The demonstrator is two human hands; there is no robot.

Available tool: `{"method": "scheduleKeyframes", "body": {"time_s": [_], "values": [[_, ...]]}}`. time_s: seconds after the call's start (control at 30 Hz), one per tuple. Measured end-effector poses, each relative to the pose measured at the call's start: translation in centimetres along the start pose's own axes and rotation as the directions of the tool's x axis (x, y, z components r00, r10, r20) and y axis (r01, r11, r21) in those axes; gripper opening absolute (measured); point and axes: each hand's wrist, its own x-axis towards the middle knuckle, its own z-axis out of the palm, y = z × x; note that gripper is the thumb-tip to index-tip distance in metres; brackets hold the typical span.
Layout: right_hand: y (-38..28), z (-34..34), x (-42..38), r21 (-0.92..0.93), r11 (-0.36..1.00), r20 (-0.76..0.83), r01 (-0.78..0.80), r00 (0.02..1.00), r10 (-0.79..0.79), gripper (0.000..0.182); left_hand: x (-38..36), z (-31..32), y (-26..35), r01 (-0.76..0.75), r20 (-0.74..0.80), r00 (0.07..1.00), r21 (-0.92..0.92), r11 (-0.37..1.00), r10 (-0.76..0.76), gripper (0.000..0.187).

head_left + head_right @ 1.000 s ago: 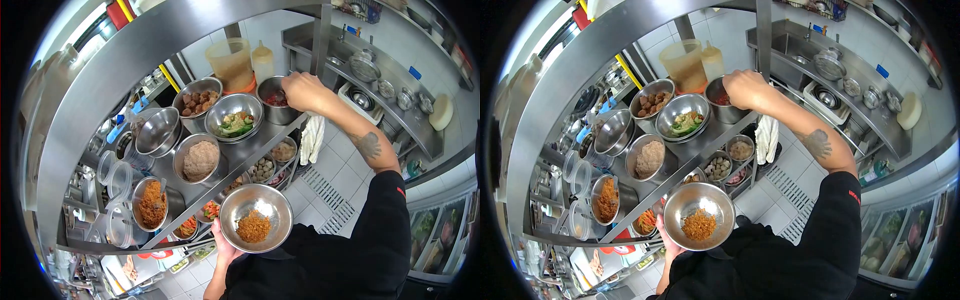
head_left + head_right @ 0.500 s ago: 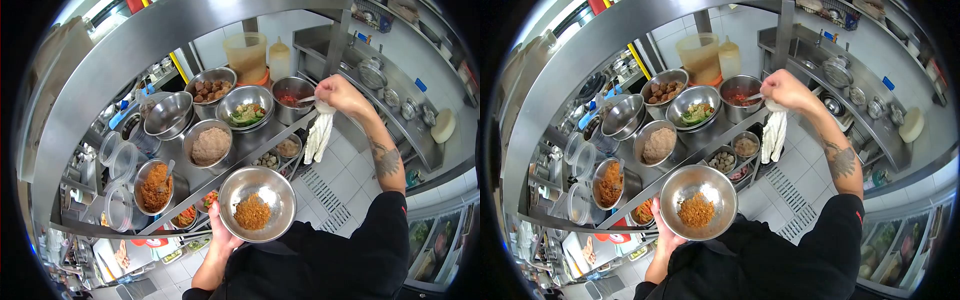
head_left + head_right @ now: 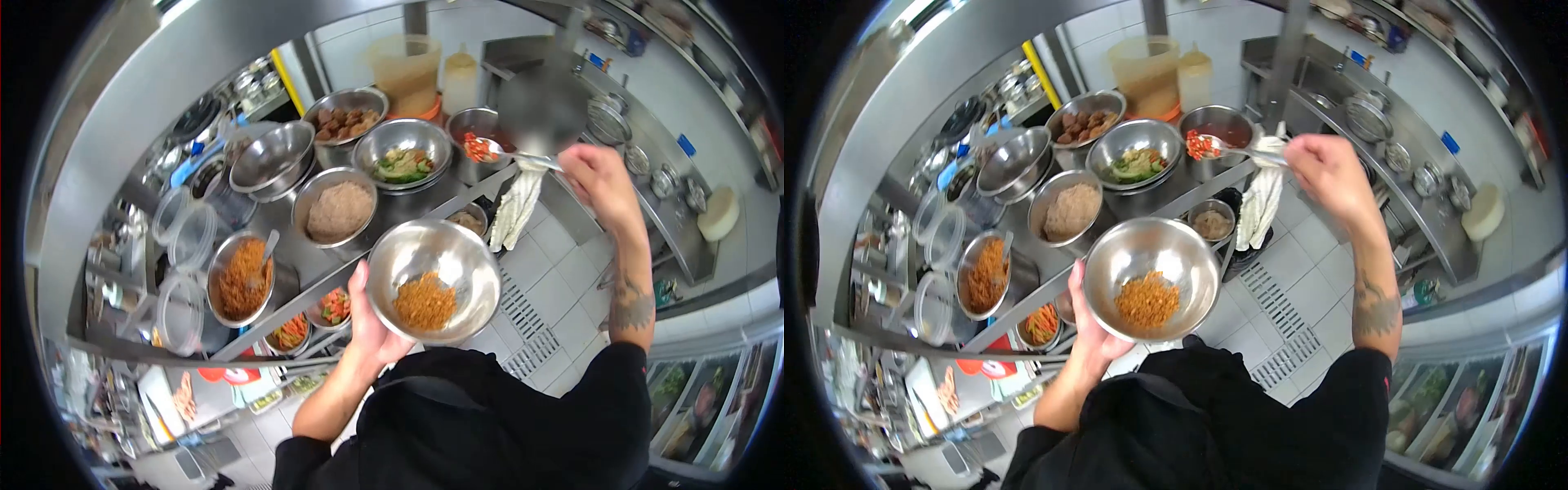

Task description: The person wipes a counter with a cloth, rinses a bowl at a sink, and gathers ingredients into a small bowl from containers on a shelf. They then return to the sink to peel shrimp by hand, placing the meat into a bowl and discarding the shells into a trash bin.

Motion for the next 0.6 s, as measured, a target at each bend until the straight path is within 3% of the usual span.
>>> {"method": "scheduleKeyframes", "body": {"time_s": [0.07, 0.13, 0.17, 0.2, 0.3, 0.37, 0.4, 0.47, 0.53, 0.57, 0.6], "values": [[-0.8, 1.1, -3.1, -0.156, 0.982, -0.05, 0.107, 0.992, -0.116, 0.02, 0.7, 1.2, 0.5, 0.042, 0.152, 0.988, -0.065, 0.997, -0.031, 0.088], [-0.5, 2.7, -5.8, -0.339, 0.861, -0.033, 0.38, 0.91, -0.414, 0.012, 1.1, 2.3, 1.0, 0.06, 0.196, 0.98, -0.107, 0.992, -0.038, 0.092], [-0.5, 3.6, -6.7, -0.454, 0.67, 0.051, 0.587, 0.768, -0.638, 0.006, 1.2, 2.5, 1.3, 0.055, 0.211, 0.977, -0.089, 0.995, -0.035, 0.094], [0.1, 4.3, -7.5, -0.52, 0.527, 0.122, 0.673, 0.669, -0.733, 0.004, 1.1, 2.8, 1.6, 0.06, 0.219, 0.975, -0.103, 0.993, -0.036, 0.095], [1.5, 5.6, -7.7, -0.53, 0.471, 0.127, 0.705, 0.616, -0.778, 0.005, 1.3, 3.0, 1.9, 0.027, 0.23, 0.973, -0.137, 0.99, 0.005, 0.096], [2.1, 4.8, -6.3, -0.646, 0.437, -0.048, 0.626, 0.538, -0.841, 0.006, 1.1, 2.5, 2.0, 0.047, 0.325, 0.946, -0.173, 0.984, 0.012, 0.092], [1.9, 4.6, -5.1, -0.646, 0.433, -0.049, 0.628, 0.532, -0.845, 0.006, 1.0, 2.1, 1.9, 0.043, 0.329, 0.944, -0.169, 0.985, 0.015, 0.092], [1.5, 4.2, -1.9, -0.713, 0.447, -0.099, 0.54, 0.554, -0.827, 0.006, 0.3, 0.9, 0.9, -0.085, 0.194, 0.975, -0.128, 0.988, 0.109, 0.088], [1.8, 4.2, 1.7, -0.692, 0.522, -0.076, 0.498, 0.67, -0.739, 0.009, -1.0, -1.1, 0.2, -0.069, 0.267, 0.959, -0.121, 0.99, 0.099, 0.085], [2.1, 4.0, 3.7, -0.687, 0.524, -0.082, 0.504, 0.663, -0.744, 0.009, -1.6, -2.1, -0.2, -0.08, 0.248, 0.963, -0.097, 0.992, 0.101, 0.083], [2.4, 3.9, 5.7, -0.698, 0.528, 0.033, 0.484, 0.758, -0.651, 0.013, -2.1, -3.1, -0.4, -0.093, 0.229, 0.968, -0.07, 0.993, 0.107, 0.082]]}}
